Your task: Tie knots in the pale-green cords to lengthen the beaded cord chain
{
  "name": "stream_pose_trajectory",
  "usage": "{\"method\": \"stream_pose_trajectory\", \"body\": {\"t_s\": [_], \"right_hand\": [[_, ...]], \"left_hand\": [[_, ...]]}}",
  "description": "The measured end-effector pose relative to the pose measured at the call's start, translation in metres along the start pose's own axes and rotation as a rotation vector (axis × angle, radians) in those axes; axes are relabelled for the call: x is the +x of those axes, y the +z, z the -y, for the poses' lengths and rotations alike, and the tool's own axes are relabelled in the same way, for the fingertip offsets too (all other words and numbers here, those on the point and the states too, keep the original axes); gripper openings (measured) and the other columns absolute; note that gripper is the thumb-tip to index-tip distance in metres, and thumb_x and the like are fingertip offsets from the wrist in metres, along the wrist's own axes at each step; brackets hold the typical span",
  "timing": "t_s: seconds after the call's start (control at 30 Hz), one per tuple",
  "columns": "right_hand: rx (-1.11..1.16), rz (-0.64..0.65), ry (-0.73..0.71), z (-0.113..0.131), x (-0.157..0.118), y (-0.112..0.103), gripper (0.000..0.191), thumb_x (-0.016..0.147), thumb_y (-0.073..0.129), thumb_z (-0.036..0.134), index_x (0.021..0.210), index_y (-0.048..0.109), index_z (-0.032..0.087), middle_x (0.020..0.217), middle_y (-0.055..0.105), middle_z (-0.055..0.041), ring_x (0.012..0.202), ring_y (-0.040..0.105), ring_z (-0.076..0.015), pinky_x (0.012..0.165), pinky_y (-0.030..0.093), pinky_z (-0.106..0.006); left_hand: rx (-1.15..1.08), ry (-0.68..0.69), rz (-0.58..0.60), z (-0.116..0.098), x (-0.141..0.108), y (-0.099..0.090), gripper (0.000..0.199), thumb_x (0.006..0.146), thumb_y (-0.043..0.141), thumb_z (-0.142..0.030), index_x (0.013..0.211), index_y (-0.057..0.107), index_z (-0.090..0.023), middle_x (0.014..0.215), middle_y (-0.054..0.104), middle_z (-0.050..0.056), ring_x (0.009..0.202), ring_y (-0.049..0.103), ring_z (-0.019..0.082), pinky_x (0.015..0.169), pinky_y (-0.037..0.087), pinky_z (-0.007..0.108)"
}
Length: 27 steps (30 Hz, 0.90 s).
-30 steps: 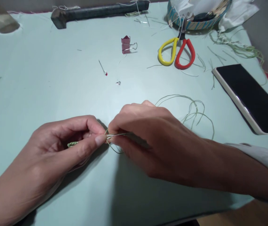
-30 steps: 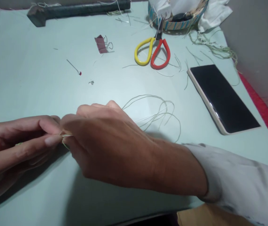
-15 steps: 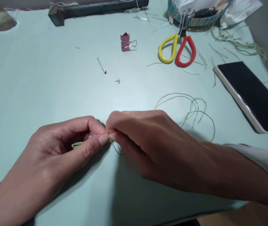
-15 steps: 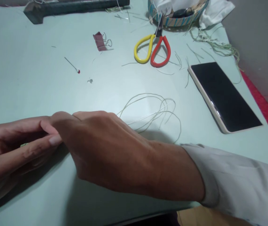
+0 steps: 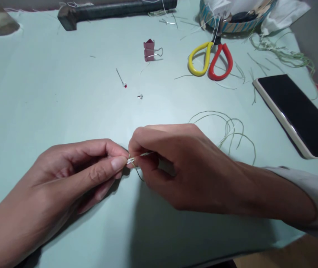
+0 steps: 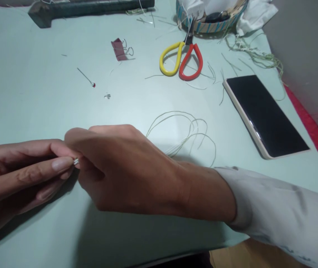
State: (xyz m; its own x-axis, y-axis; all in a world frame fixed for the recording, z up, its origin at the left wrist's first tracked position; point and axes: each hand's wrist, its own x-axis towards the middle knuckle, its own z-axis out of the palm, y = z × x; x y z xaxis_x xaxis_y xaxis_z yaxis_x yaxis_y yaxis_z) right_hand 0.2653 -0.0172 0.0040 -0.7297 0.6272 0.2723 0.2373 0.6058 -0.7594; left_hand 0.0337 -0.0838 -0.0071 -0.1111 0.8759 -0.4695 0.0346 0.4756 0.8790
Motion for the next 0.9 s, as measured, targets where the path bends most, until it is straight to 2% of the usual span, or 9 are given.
{"method": "stream_pose_trajectory", "body": {"t_s": [0.1,0.23,0.3,0.37,0.5,0.6,0.73,0.83,0.9], "right_hand": [[0.017,0.005,0.008,-0.001,-0.001,0.0,0.022,0.103,0.056,0.008,0.086,0.057,0.022,0.071,0.05,0.0099,0.056,0.043,-0.0055,0.052,0.036,-0.021],[0.077,0.005,0.046,0.0,0.0,0.001,0.025,0.102,0.055,0.007,0.083,0.054,0.024,0.067,0.047,0.01,0.054,0.04,-0.0061,0.048,0.034,-0.021],[0.115,0.02,0.108,0.001,0.001,0.001,0.029,0.097,0.057,0.004,0.08,0.049,0.026,0.066,0.046,0.0094,0.054,0.04,-0.0079,0.047,0.033,-0.023],[0.131,0.035,0.155,0.002,0.002,0.002,0.034,0.092,0.057,-0.002,0.079,0.044,0.027,0.065,0.045,0.0092,0.054,0.039,-0.0091,0.047,0.033,-0.025],[0.173,0.031,0.133,0.001,0.001,0.003,0.031,0.093,0.057,0.003,0.079,0.045,0.027,0.067,0.045,0.0095,0.056,0.038,-0.0086,0.047,0.032,-0.024],[0.185,0.026,0.097,-0.002,0.0,0.003,0.026,0.098,0.057,0.009,0.08,0.049,0.026,0.068,0.046,0.0098,0.056,0.039,-0.0076,0.048,0.033,-0.023],[0.184,0.021,0.087,-0.001,0.0,0.002,0.026,0.101,0.056,0.009,0.081,0.052,0.024,0.069,0.047,0.0088,0.058,0.039,-0.0078,0.049,0.034,-0.023],[0.198,0.031,0.144,0.001,0.001,0.001,0.03,0.103,0.054,0.007,0.079,0.052,0.025,0.068,0.048,0.0069,0.058,0.04,-0.0091,0.048,0.035,-0.025],[0.239,0.042,0.207,0.002,0.001,0.001,0.031,0.102,0.056,0.006,0.078,0.052,0.025,0.067,0.049,0.0068,0.056,0.04,-0.0097,0.046,0.035,-0.025]], "left_hand": [[-0.088,0.006,-0.066,0.0,0.005,0.004,0.026,0.082,0.083,-0.054,0.091,0.085,-0.029,0.056,0.048,0.0,0.059,0.059,0.024,0.044,0.042,0.028],[-0.062,0.015,-0.064,-0.001,0.007,0.003,0.025,0.082,0.083,-0.053,0.089,0.084,-0.029,0.055,0.047,0.0,0.057,0.058,0.023,0.042,0.041,0.027],[-0.01,0.021,-0.041,-0.001,0.005,0.0,0.023,0.082,0.084,-0.051,0.087,0.084,-0.029,0.055,0.048,0.0,0.053,0.054,0.021,0.04,0.039,0.027],[0.061,0.015,0.032,-0.001,0.002,-0.003,0.022,0.082,0.087,-0.049,0.082,0.084,-0.028,0.055,0.05,-0.001,0.048,0.048,0.017,0.038,0.036,0.025],[0.144,-0.002,0.168,-0.004,-0.002,-0.007,0.028,0.085,0.089,-0.049,0.07,0.081,-0.027,0.05,0.05,-0.001,0.042,0.038,0.012,0.036,0.031,0.023],[0.112,0.001,0.171,-0.01,-0.002,-0.004,0.03,0.086,0.089,-0.047,0.066,0.08,-0.026,0.046,0.048,-0.002,0.041,0.037,0.012,0.035,0.029,0.021],[0.061,-0.006,0.201,-0.015,-0.001,0.001,0.032,0.088,0.087,-0.043,0.063,0.079,-0.026,0.043,0.049,-0.001,0.041,0.039,0.011,0.035,0.028,0.02],[0.058,-0.021,0.217,-0.015,0.001,0.003,0.027,0.089,0.087,-0.043,0.07,0.083,-0.025,0.043,0.05,-0.001,0.041,0.038,0.011,0.035,0.027,0.02],[0.071,-0.021,0.213,-0.014,0.002,0.003,0.023,0.087,0.088,-0.044,0.075,0.086,-0.025,0.046,0.053,0.0,0.042,0.038,0.011,0.037,0.031,0.021]]}}
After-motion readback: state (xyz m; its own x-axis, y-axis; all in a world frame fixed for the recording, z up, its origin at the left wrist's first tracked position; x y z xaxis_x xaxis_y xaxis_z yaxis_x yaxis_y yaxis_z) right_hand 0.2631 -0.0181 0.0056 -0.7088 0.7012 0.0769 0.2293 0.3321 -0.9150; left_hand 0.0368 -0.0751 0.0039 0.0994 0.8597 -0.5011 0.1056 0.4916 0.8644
